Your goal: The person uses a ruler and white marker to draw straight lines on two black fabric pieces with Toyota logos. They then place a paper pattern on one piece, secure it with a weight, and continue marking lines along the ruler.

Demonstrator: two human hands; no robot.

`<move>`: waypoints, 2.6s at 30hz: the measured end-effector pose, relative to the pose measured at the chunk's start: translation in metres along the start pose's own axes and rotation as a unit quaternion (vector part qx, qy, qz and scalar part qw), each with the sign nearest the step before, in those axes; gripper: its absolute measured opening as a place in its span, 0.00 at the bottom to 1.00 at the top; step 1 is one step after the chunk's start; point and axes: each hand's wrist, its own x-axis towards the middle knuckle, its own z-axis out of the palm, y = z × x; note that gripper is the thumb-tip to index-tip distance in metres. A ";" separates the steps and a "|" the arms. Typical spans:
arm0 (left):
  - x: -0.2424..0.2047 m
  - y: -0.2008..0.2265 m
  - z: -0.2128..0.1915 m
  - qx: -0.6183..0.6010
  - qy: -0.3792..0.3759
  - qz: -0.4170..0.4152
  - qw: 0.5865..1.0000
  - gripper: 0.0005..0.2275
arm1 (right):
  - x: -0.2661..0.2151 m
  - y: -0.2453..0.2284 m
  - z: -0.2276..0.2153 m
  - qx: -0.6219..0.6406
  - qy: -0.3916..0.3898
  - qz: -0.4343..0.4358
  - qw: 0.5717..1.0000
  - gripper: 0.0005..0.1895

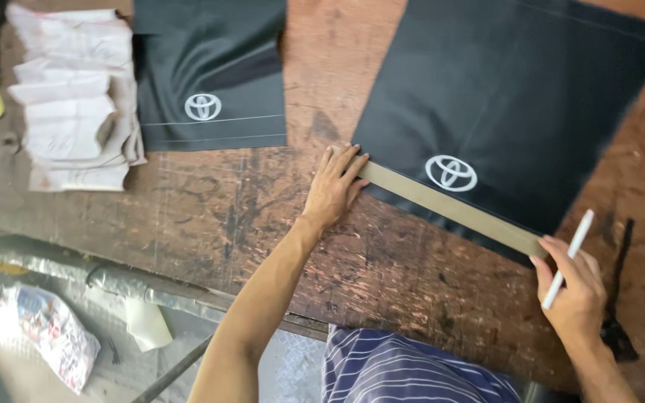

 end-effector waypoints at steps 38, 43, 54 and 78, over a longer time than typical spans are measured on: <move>0.019 -0.002 0.026 -0.017 0.140 -0.256 0.956 0.06 | 0.020 0.024 0.048 0.133 0.121 0.227 0.957 0.19; -0.015 0.022 0.012 -0.012 0.124 -0.266 0.956 0.06 | 0.021 0.015 0.035 0.090 0.114 0.209 0.967 0.21; -0.055 0.058 -0.014 -0.054 0.099 -0.220 0.969 0.15 | 0.007 0.008 0.004 0.055 0.078 0.144 0.985 0.14; -0.070 0.041 -0.033 -0.048 -0.006 -0.062 0.997 0.19 | -0.013 -0.015 -0.014 0.021 0.009 0.052 0.998 0.20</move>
